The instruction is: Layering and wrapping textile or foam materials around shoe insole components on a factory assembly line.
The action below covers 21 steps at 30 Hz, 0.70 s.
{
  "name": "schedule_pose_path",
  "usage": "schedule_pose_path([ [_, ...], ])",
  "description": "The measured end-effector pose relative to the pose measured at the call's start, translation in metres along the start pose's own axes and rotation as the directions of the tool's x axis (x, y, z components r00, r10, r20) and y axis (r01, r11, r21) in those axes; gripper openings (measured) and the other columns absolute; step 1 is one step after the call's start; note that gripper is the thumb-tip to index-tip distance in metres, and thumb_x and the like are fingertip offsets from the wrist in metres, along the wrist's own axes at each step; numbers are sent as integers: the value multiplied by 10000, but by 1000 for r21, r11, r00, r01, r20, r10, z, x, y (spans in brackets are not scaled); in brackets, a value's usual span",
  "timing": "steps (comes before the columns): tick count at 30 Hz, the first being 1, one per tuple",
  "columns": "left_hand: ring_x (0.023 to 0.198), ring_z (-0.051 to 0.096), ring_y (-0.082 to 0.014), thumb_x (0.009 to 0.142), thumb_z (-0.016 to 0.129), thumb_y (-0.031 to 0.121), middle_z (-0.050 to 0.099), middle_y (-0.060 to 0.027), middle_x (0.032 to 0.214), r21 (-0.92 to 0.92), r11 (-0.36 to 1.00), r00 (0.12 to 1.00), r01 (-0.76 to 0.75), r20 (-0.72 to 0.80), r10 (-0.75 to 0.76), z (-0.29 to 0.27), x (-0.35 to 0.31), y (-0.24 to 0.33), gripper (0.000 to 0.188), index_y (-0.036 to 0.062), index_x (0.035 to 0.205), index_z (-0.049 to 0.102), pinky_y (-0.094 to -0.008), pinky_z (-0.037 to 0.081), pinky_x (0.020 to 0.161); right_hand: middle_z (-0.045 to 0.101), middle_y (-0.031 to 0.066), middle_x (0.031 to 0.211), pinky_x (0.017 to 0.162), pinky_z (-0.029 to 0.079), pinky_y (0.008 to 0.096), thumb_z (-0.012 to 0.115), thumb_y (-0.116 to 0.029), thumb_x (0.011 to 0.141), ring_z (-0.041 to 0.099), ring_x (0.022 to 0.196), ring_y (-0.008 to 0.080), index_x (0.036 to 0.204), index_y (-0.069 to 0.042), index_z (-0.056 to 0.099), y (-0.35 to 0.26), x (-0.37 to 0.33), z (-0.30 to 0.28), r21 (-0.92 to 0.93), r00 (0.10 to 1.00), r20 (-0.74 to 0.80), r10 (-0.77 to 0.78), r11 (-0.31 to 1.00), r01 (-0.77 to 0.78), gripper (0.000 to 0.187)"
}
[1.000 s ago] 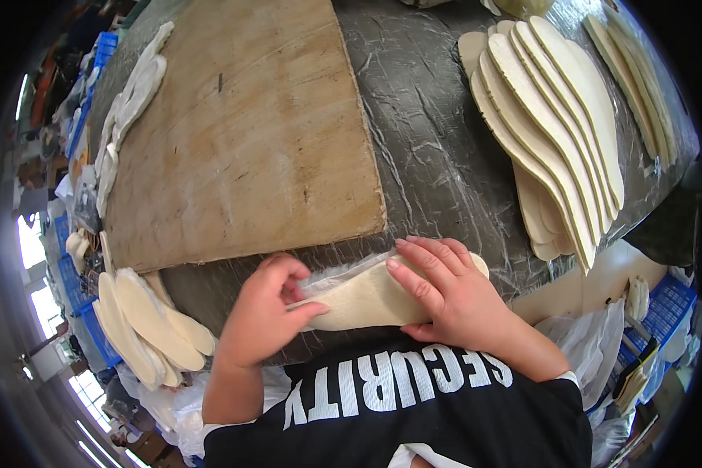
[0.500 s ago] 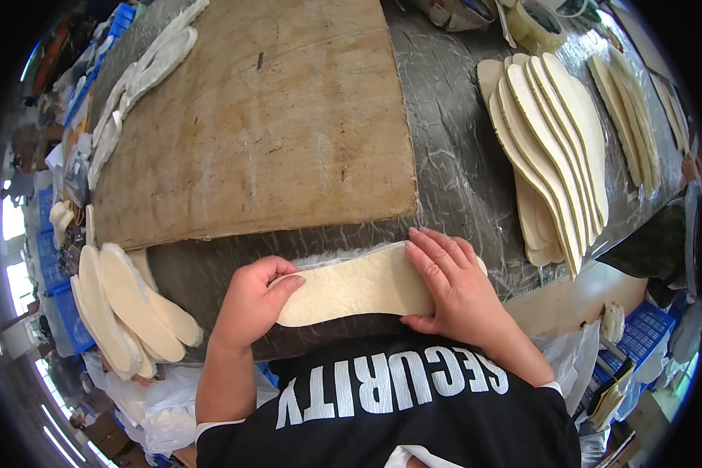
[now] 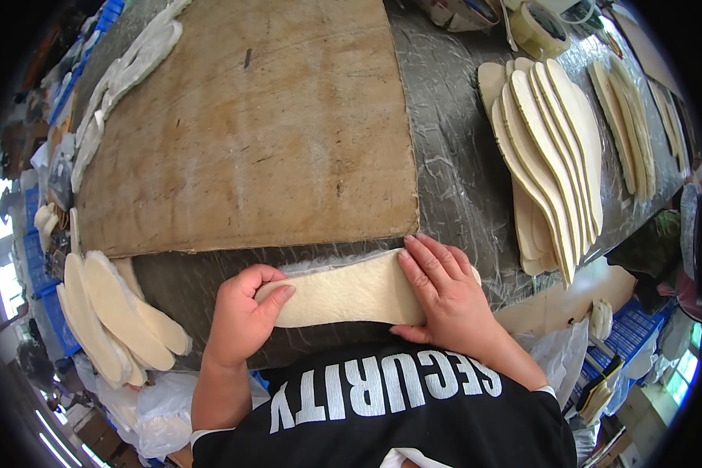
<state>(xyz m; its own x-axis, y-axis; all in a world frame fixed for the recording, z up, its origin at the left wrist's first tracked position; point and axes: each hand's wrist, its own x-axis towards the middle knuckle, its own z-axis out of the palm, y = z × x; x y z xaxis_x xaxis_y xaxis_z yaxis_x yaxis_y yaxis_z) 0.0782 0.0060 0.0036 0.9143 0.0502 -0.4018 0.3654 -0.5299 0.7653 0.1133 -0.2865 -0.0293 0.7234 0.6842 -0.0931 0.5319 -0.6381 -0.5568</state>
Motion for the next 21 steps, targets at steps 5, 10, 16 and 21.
schedule_pose_path([
  [5,719,616,-144,837,718,72,672,-118,779,11,999,997,-35,-74,35,8,6,-4,148,-34,913,647,-279,491,686,433,202,1441,1110,311,454,756,-477,691,397,1350,332,1370,48,465,0,2,1,-38,1000,10,9,999,-9,906],
  [10,783,585,-96,848,697,47,671,-54,834,35,999,992,-23,-123,27,12,10,-1,134,-48,933,653,-249,479,723,436,210,1434,1109,306,441,732,-490,708,394,1345,332,1374,62,458,-2,4,0,-77,999,28,31,997,-28,908],
  [16,806,617,-114,851,702,53,695,-98,856,120,983,970,-140,-182,161,13,7,-3,162,-44,977,668,-264,496,736,438,239,1422,1169,163,546,613,-741,693,316,1398,415,1395,67,426,-6,5,-3,-159,1000,8,-10,987,11,1087],
  [21,802,654,-158,875,692,78,701,-130,872,53,980,965,-190,-177,196,19,1,12,190,-30,1027,659,-283,513,729,497,236,1337,1077,379,478,820,-276,657,445,1292,398,1350,42,444,-39,43,1,214,953,-140,-269,931,295,850],
])
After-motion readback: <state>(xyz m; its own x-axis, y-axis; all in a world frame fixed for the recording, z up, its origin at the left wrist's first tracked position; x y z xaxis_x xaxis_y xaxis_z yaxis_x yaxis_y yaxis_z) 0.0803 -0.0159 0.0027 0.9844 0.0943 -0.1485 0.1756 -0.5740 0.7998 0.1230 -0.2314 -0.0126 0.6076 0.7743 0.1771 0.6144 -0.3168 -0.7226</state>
